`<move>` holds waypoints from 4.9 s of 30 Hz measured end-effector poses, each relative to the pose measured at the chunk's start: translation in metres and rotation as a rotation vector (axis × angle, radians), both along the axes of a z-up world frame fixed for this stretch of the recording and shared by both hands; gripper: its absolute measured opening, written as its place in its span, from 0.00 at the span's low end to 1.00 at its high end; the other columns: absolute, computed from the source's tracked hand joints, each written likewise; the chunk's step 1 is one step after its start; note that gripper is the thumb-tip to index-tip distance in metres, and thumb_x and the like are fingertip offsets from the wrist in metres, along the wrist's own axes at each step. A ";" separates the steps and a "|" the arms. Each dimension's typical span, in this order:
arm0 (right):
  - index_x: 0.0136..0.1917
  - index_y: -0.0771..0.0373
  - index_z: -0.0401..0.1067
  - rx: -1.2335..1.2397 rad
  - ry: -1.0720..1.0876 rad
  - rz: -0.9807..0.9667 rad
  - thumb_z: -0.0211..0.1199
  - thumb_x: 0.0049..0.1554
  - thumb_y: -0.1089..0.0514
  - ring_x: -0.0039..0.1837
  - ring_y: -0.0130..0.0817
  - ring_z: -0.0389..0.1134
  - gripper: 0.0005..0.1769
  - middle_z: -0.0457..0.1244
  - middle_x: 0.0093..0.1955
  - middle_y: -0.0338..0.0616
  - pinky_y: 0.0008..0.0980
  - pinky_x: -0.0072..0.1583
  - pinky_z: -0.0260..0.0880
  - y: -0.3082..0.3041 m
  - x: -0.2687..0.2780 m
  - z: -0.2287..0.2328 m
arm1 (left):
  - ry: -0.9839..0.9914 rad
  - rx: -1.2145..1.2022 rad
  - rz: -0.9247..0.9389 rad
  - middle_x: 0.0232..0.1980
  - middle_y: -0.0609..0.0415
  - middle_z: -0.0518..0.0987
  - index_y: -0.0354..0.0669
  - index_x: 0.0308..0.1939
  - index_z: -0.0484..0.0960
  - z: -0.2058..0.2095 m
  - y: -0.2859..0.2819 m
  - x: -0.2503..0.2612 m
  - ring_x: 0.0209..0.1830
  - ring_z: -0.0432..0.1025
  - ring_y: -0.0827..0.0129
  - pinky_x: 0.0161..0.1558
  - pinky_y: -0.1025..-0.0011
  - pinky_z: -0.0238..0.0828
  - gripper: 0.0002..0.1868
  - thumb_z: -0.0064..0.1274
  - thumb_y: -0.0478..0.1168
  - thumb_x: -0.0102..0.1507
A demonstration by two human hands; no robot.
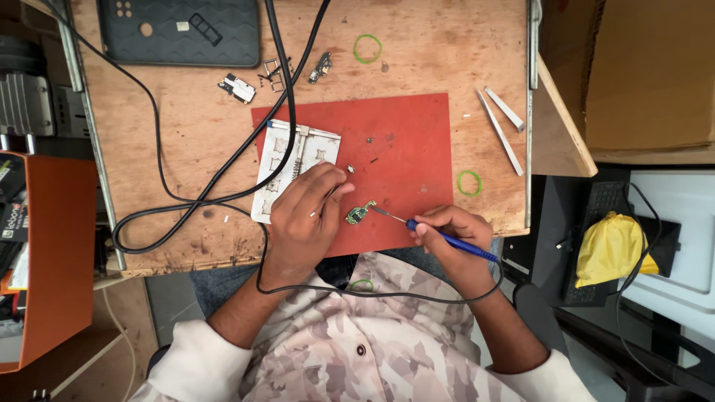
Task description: The person uses tweezers and a soldering iron to manipulate and solder small components on a circuit board. They repeatedly pick up and place tiny parts, apply solder, and inspect the board throughout the clip.
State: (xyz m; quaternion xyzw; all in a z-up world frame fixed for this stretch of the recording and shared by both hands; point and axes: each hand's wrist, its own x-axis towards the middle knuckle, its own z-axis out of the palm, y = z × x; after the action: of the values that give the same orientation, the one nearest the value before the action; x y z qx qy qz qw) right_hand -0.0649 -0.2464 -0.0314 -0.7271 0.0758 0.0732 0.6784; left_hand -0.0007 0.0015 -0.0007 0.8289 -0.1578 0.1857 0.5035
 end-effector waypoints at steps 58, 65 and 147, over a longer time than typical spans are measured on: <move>0.50 0.73 0.71 0.455 -0.280 -0.445 0.59 0.64 0.69 0.41 0.33 0.69 0.02 0.68 0.45 0.54 0.28 0.41 0.68 -0.054 0.024 0.028 | 0.572 -0.445 0.134 0.31 0.48 0.83 0.26 0.38 0.77 -0.029 -0.030 0.142 0.28 0.81 0.73 0.27 0.79 0.76 0.07 0.61 0.28 0.62; 0.50 0.73 0.71 0.459 -0.295 -0.458 0.59 0.64 0.69 0.41 0.33 0.69 0.03 0.68 0.46 0.54 0.28 0.41 0.68 -0.055 0.023 0.028 | 0.566 -0.416 0.122 0.33 0.46 0.84 0.21 0.42 0.80 -0.028 -0.026 0.138 0.30 0.81 0.73 0.30 0.80 0.76 0.09 0.60 0.29 0.63; 0.56 0.73 0.77 0.243 -0.158 0.102 0.60 0.62 0.69 0.43 0.28 0.72 0.10 0.74 0.50 0.52 0.26 0.44 0.73 0.036 0.042 0.046 | -0.207 0.113 -0.174 0.58 0.49 0.74 0.43 0.60 0.77 -0.003 0.044 0.034 0.60 0.70 0.54 0.62 0.53 0.63 0.43 0.73 0.43 0.41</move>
State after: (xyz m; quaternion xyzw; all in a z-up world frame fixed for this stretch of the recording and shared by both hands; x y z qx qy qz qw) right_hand -0.0233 -0.2101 0.0150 -0.6462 -0.0240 0.0587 0.7605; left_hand 0.0331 0.0452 -0.0041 0.8156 -0.2903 0.2168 0.4512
